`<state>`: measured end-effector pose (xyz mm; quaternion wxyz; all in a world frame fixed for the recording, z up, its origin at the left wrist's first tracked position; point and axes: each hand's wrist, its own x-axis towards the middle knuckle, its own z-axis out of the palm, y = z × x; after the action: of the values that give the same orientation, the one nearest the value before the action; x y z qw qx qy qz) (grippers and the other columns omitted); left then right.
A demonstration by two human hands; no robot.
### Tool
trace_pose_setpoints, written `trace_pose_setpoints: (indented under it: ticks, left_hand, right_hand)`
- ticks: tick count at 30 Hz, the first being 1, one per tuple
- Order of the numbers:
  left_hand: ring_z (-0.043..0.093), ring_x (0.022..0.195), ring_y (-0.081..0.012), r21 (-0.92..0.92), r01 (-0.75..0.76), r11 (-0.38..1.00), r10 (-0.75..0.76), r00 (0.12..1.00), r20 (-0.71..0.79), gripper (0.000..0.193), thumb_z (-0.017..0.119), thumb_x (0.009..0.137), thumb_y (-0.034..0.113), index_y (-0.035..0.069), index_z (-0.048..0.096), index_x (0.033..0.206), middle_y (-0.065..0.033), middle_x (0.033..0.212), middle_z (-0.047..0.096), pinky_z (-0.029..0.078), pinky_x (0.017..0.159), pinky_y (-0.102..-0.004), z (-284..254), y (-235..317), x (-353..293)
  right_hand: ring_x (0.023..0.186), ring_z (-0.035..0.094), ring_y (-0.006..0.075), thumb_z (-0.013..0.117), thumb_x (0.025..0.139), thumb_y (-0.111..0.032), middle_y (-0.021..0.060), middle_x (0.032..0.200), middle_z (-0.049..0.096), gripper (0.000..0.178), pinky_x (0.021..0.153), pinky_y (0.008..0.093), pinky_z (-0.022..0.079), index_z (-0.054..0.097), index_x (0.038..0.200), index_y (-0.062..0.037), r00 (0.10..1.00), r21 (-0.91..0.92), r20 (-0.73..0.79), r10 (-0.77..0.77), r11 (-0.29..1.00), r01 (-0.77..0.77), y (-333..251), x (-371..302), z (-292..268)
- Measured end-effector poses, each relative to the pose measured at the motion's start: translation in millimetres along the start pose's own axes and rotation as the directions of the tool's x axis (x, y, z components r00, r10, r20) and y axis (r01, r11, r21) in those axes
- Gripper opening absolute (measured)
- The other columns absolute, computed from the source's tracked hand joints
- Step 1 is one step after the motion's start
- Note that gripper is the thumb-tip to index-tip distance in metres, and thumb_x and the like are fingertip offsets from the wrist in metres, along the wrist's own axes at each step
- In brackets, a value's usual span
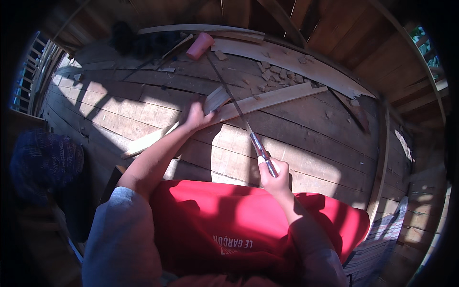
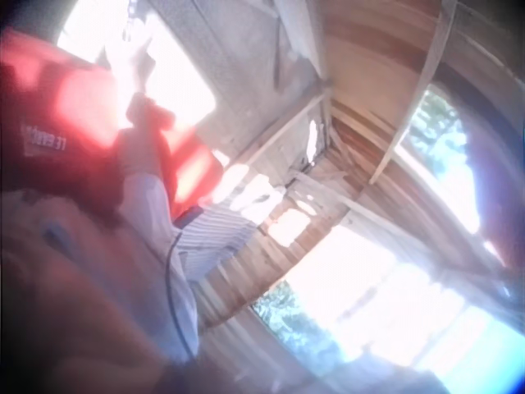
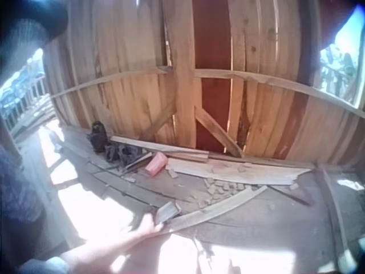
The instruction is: The person saws through a piece of wood by hand while holding it steady on a workbench.
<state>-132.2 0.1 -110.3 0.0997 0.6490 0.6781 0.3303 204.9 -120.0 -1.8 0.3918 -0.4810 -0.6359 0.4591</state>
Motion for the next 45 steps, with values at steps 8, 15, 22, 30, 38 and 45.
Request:
trace_pose_setpoints:
  ticks: [8, 15, 22, 30, 38, 45]
  left_hand:
    - [0.063, 0.108, -0.0475, 0.052, 0.077, 0.996, -0.08, 0.995, 0.063, 0.059, 0.081, 0.079, 0.044, 0.002, 0.065, 0.117, -0.0308, 0.117, 0.062, 0.053, 0.092, -0.0526, 0.7, 11.3, 1.6]
    - [0.064, 0.104, -0.0476, 0.166, -0.053, 0.985, 0.048, 0.998, 0.032, 0.059, 0.081, 0.081, 0.045, 0.0, 0.065, 0.116, -0.0313, 0.114, 0.062, 0.054, 0.089, -0.0522, -18.6, 19.1, 0.0]
    - [0.064, 0.101, -0.049, 0.035, -0.019, 0.999, 0.017, 0.999, 0.036, 0.057, 0.083, 0.077, 0.037, -0.003, 0.064, 0.114, -0.0306, 0.105, 0.065, 0.053, 0.086, -0.052, -21.7, 21.2, -9.4]
    - [0.063, 0.099, -0.0482, 0.085, -0.112, 0.99, 0.105, 0.991, 0.085, 0.058, 0.082, 0.079, 0.04, -0.005, 0.066, 0.112, -0.0316, 0.107, 0.063, 0.053, 0.089, -0.0517, -20.2, 44.4, 4.6]
    - [0.063, 0.103, -0.0477, 0.025, -0.081, 0.996, 0.079, 0.993, 0.092, 0.057, 0.08, 0.081, 0.039, -0.004, 0.066, 0.115, -0.0315, 0.113, 0.062, 0.053, 0.091, -0.0509, -12.7, 40.1, -5.7]
    - [0.063, 0.106, -0.0488, 0.053, -0.02, 0.998, 0.014, 0.995, 0.103, 0.056, 0.078, 0.082, 0.041, -0.004, 0.066, 0.113, -0.0329, 0.114, 0.062, 0.052, 0.095, -0.0518, -24.9, 28.8, -2.5]
  right_hand:
    - [0.048, 0.045, 0.0087, 0.067, 0.096, -0.015, 0.0022, 0.051, 0.048, 0.036, 0.047, 0.0333, 0.034, 0.057, 0.064, -0.0006, 0.996, -0.092, 0.047, -0.07, 0.993, 0.074, -11.7, 55.9, 6.3]
    - [0.044, 0.046, 0.0115, 0.07, 0.093, -0.014, 0.0059, 0.049, 0.047, 0.038, 0.045, 0.0353, 0.034, 0.054, 0.061, -0.001, 0.998, -0.067, 0.06, 0.023, 0.998, -0.019, -12.9, 13.2, -1.5]
    - [0.05, 0.039, 0.0033, 0.065, 0.1, -0.016, -0.0053, 0.054, 0.043, 0.043, 0.047, 0.0299, 0.028, 0.052, 0.061, -0.0044, 0.999, -0.048, 0.048, -0.005, 0.999, 0.008, -24.9, -14.3, -10.4]
    - [0.046, 0.048, 0.0116, 0.066, 0.096, -0.015, 0.0058, 0.051, 0.05, 0.034, 0.046, 0.0351, 0.035, 0.057, 0.066, -0.0003, 1.0, -0.015, -0.03, 0.002, 1.0, -0.003, -16.4, 34.0, 23.2]
    - [0.047, 0.043, 0.009, 0.067, 0.095, -0.012, 0.0047, 0.052, 0.052, 0.029, 0.047, 0.0333, 0.034, 0.061, 0.069, 0.0006, 0.999, -0.089, 0.043, -0.022, 0.996, 0.026, -8.0, 37.0, 17.1]
    - [0.05, 0.046, 0.0054, 0.065, 0.098, -0.014, -0.0013, 0.053, 0.048, 0.036, 0.047, 0.0307, 0.032, 0.059, 0.066, -0.0004, 0.985, 0.001, 0.15, 0.085, 0.996, -0.086, -29.8, -21.5, -46.8]
